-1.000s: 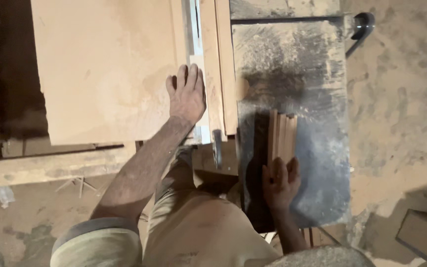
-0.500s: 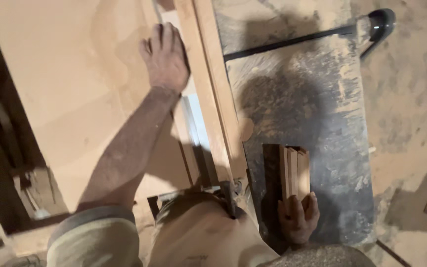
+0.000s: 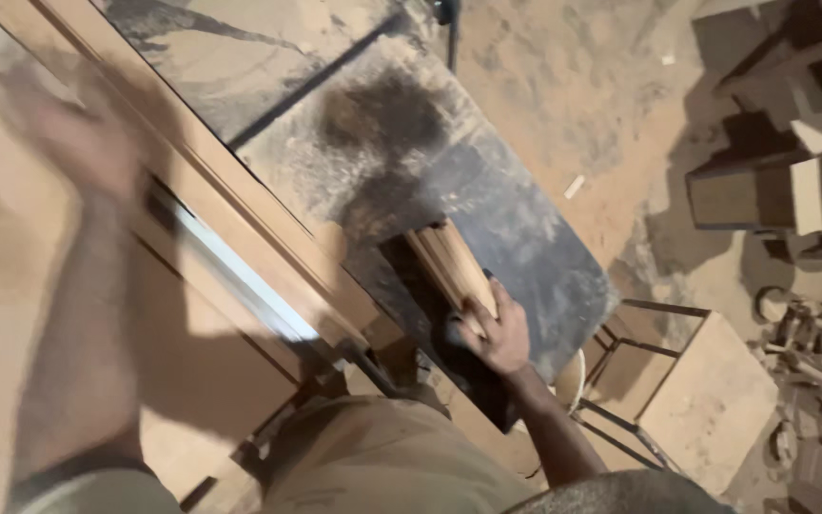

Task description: The person takes small wooden strips from a bucket and cuts them on a table saw, pushing each piece along the fence. Cut pieces are stacked on the saw table, and the person gathers the finished strips and carries them back to the bucket.

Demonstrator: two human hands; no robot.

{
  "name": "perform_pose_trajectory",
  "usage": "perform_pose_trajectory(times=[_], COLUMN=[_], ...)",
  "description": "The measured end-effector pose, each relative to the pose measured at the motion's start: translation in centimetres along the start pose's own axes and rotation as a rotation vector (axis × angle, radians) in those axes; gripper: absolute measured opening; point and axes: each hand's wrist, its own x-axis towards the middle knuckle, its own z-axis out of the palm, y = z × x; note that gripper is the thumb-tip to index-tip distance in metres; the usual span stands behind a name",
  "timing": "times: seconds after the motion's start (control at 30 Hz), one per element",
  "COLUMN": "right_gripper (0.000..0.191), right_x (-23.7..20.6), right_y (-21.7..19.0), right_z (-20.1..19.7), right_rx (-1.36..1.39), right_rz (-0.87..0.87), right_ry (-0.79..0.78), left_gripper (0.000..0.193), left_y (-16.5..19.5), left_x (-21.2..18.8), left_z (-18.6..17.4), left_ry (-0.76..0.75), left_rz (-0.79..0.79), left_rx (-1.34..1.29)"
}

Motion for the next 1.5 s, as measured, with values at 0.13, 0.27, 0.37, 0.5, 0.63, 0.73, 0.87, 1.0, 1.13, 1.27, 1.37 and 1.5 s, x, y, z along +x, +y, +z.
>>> perform_pose_trajectory(times=[0.13, 0.27, 0.37, 0.5, 0.63, 0.73, 0.87, 1.0, 1.13, 1.27, 1.37, 1.5], right_gripper=[0.06, 0.06, 0.067, 0.08, 0.073, 0.07, 0.051, 0.029, 0.044, 0.038, 0.034, 0.033], right_x=[0.4, 0.6, 0.4, -0.2, -0.9, -1.2, -1.2, -0.8, -0.1, 0.7, 1.2, 2.0], right_y=[-0.5, -0.9, -1.0, -0.8, -0.4, 0.1, 0.4, -0.2, -1.5, -2.6, -2.9, -2.7], right_z=[-0.8, -1.7, -2.4, -3.0, -2.6, -1.8, -0.8, -1.2, -3.2, -4.9, -5.0, -4.3], right_rx=[0.218, 0.152, 0.179, 0.28, 0.118, 0.167, 0.2, 0.244, 0.24, 0.215, 0.281, 0.234], right_rz=[-0.023, -0.073, -0.08, -0.044, -0.052, -0.074, -0.068, 0.008, -0.088, -0.11, -0.049, -0.077], right_ry=[0.044, 0.07, 0.09, 0.064, 0.083, 0.088, 0.127, 0.067, 0.16, 0.178, 0.056, 0.035], left_gripper=[0.034, 0.054, 0.059, 0.028, 0.024, 0.031, 0.049, 0.056, 0.05, 0.038, 0.041, 0.04], left_y=[13.4, 20.1, 20.5, 19.7, 19.6, 19.1, 16.6, 13.9, 13.5, 14.6, 15.0, 14.2], left_x=[-17.4, -25.9, -27.4, -27.7, -26.7, -25.2, -25.9, -28.4, -30.0, -31.0, -31.5, -31.0], left_z=[4.4, 7.7, 8.8, 8.7, 4.7, -1.7, -10.4, -12.1, -9.0, -6.9, -6.7, -6.4], left_ry=[-0.776, -1.099, -1.002, -0.84, -0.319, -0.131, 0.053, 0.011, 0.059, -0.356, -0.27, -0.196], left_rz=[-0.297, -0.278, -0.276, -0.28, -0.437, -0.383, -0.508, -0.654, -0.074, -0.388, -0.159, -0.072], left_rx=[-0.691, -0.196, -0.207, -0.127, -0.335, -0.325, -0.371, -0.218, -0.052, 0.32, 0.466, 0.498])
